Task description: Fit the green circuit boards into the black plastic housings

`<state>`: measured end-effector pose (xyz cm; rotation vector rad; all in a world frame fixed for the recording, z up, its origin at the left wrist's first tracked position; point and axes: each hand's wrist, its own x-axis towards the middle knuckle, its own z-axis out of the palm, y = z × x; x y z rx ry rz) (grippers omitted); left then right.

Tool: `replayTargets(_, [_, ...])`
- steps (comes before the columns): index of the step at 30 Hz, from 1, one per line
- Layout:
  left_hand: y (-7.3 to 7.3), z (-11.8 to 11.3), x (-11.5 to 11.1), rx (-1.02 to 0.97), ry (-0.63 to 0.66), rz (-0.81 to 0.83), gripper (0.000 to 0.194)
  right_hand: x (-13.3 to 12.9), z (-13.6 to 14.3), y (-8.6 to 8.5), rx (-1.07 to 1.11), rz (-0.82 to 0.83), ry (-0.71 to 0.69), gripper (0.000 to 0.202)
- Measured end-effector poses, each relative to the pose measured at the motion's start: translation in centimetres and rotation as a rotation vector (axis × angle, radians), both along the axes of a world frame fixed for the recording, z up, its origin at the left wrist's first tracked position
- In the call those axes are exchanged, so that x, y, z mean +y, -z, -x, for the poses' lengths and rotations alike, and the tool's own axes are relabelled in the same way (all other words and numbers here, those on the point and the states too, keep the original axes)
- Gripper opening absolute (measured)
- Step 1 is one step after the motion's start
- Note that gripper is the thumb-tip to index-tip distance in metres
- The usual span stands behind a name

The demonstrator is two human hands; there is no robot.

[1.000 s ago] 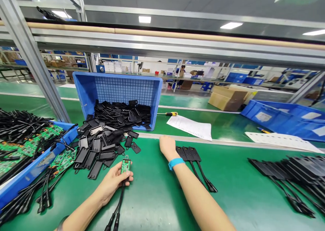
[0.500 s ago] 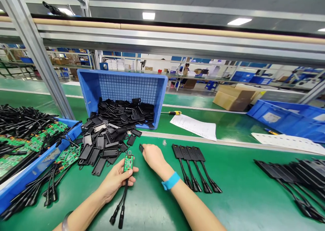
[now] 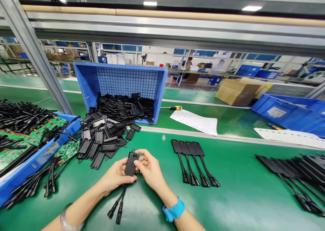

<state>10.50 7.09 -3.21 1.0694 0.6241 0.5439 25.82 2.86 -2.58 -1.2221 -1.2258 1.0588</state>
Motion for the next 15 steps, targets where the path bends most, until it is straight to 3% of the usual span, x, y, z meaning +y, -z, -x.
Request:
replayTargets(5, [0.11, -0.07, -0.01, 0.056, 0.005, -0.107, 0.057, 0.03, -0.01, 0.04, 0.053, -0.009, 0.02, 0.031])
replayTargets(15, [-0.12, -0.14, -0.14, 0.039, 0.002, -0.081, 0.055, 0.08, -0.52, -0.29, 0.158, 0.048, 0.083, 0.034])
